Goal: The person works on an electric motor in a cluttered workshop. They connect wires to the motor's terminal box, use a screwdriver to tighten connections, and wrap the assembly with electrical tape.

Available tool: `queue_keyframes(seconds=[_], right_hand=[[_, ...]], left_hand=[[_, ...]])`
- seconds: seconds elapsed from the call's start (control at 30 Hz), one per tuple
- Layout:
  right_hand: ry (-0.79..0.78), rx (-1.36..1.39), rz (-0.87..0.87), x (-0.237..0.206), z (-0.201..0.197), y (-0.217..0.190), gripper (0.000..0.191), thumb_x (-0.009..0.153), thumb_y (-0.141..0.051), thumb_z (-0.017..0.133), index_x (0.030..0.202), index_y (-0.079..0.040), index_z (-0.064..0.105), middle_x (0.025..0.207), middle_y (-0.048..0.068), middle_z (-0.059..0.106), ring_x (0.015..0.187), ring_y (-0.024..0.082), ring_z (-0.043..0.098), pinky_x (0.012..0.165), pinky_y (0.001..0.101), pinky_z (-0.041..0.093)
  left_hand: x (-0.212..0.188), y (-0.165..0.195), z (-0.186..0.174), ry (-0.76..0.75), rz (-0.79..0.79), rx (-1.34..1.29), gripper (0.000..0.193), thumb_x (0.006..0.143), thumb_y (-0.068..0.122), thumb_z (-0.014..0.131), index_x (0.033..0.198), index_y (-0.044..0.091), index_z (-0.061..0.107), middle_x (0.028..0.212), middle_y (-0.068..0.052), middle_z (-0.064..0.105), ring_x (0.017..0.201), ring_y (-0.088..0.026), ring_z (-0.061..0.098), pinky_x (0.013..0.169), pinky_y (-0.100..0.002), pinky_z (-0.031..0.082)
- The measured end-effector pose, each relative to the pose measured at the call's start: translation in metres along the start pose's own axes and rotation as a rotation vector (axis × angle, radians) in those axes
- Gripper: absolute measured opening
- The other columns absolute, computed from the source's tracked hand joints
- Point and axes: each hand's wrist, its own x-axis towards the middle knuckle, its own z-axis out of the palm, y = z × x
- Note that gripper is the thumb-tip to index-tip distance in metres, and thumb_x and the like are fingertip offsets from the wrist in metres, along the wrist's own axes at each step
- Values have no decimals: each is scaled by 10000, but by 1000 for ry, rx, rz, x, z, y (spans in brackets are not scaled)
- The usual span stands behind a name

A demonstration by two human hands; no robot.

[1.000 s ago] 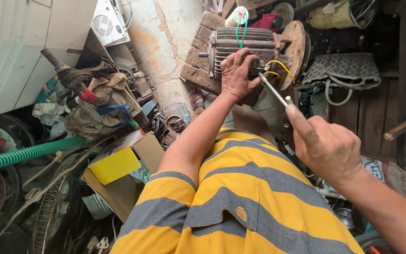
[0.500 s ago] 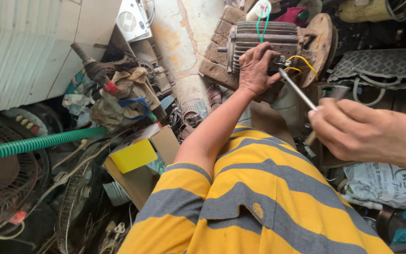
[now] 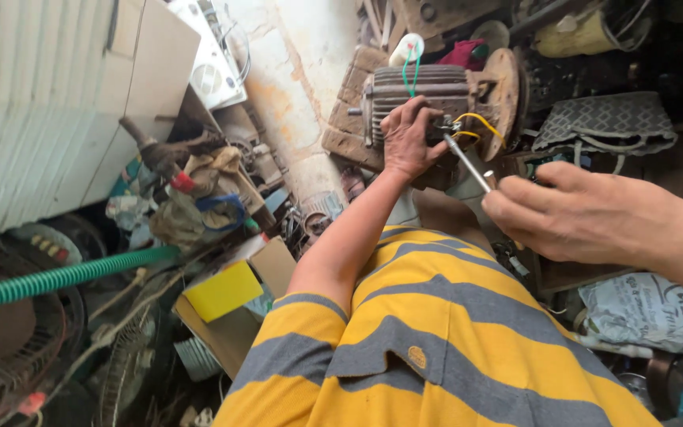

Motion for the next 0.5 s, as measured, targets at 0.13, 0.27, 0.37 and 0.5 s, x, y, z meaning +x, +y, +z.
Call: queue_keyframes(seconds=[0.13,0.27,0.37,0.5], right_hand=[[234,-182,121,10,1,-1,284,888,-177,622,1134,-38,646,909,-19,636,901,146,656,735,288,489],[392,299,654,30,-11,-28,392,960,-247,655,1305,-62,638,691,-54,525,574,148,579,524,294,427],[336,508,685,32,-14,-28,294,885,-198,646,1173,-140,667,683,-20,545,604,173,619,552,313,458],[91,383,235,21,-15,0,449,787,-193,638,1225,-94,653,888,9,596,858,202,621,708,374,473]], left_hand=[[2,1,-2,6,4,-9,621,629,466,885,1161,251,648,1375,-10,495,1304,-264,454,1086,-445,318],[1,-1,1,8,9,1,615,615,436,867,1163,250,659,1370,-26,503,1298,-271,460,1083,-443,321],[-3,-3,2,15,17,-9,604,641,444,860,1171,235,659,1375,-50,508,1307,-293,463,1093,-456,319],[-3,2,-4,78,70,15,588,673,470,842,1171,207,671,1402,-92,509,1343,-346,447,1124,-485,299]])
